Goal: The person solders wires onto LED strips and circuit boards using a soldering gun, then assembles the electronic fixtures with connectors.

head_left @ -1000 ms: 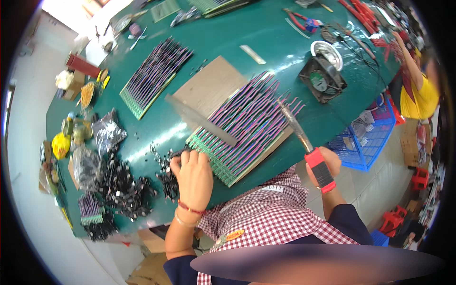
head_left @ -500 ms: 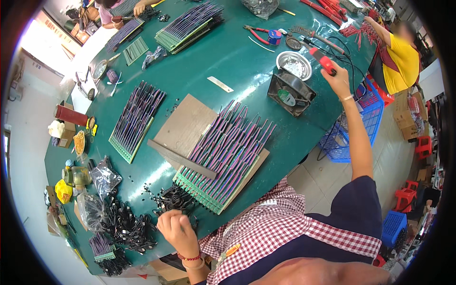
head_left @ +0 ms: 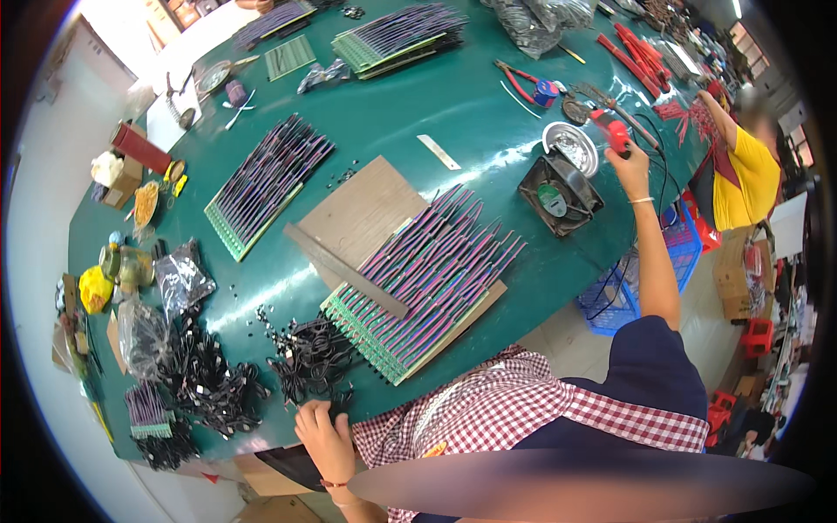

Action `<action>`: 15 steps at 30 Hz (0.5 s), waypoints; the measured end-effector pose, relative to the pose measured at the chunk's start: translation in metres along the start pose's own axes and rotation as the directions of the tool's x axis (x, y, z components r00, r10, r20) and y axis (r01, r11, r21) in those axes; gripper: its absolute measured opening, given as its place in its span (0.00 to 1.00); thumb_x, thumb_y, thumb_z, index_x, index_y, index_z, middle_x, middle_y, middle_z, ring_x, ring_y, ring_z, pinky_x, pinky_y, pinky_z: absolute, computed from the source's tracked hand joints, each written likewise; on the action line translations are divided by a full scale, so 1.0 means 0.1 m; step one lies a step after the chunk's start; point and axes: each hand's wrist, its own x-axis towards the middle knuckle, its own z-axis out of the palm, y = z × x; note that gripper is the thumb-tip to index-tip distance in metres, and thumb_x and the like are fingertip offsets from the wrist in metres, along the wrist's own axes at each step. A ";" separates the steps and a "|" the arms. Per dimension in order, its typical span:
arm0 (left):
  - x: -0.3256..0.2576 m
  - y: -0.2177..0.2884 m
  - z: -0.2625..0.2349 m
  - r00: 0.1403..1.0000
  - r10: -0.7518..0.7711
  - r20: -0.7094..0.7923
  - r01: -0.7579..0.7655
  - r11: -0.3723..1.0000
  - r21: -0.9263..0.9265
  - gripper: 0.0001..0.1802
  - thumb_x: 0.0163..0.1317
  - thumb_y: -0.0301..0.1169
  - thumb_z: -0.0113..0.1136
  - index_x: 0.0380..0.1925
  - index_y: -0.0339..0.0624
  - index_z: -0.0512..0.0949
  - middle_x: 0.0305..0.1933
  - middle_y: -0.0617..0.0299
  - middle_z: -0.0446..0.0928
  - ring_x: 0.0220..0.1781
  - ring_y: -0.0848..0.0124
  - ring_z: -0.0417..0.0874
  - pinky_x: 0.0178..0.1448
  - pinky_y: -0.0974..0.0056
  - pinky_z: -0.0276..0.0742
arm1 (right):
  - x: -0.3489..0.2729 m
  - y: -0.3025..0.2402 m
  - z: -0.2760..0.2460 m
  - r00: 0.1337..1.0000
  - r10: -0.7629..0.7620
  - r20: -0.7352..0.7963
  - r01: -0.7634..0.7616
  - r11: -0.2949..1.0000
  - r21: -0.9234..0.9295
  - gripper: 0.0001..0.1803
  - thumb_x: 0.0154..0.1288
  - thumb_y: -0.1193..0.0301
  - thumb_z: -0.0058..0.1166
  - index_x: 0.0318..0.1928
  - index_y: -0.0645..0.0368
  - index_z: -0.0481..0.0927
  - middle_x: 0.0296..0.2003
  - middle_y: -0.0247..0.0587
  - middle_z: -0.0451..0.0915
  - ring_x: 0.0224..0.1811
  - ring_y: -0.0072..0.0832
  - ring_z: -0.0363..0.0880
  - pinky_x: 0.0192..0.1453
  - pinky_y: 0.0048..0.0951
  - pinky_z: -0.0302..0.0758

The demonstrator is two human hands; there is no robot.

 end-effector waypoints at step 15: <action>0.16 0.10 -0.15 0.998 0.065 0.019 0.007 0.186 -0.983 0.22 0.59 0.18 0.45 0.56 0.32 0.64 0.40 0.61 0.69 0.40 0.73 0.70 0.45 0.69 0.70 | -1.46 -2.05 -0.69 0.886 0.055 0.460 -0.463 0.141 0.875 0.23 0.63 0.71 0.51 0.56 0.67 0.64 0.20 0.32 0.63 0.18 0.17 0.60 0.21 0.18 0.60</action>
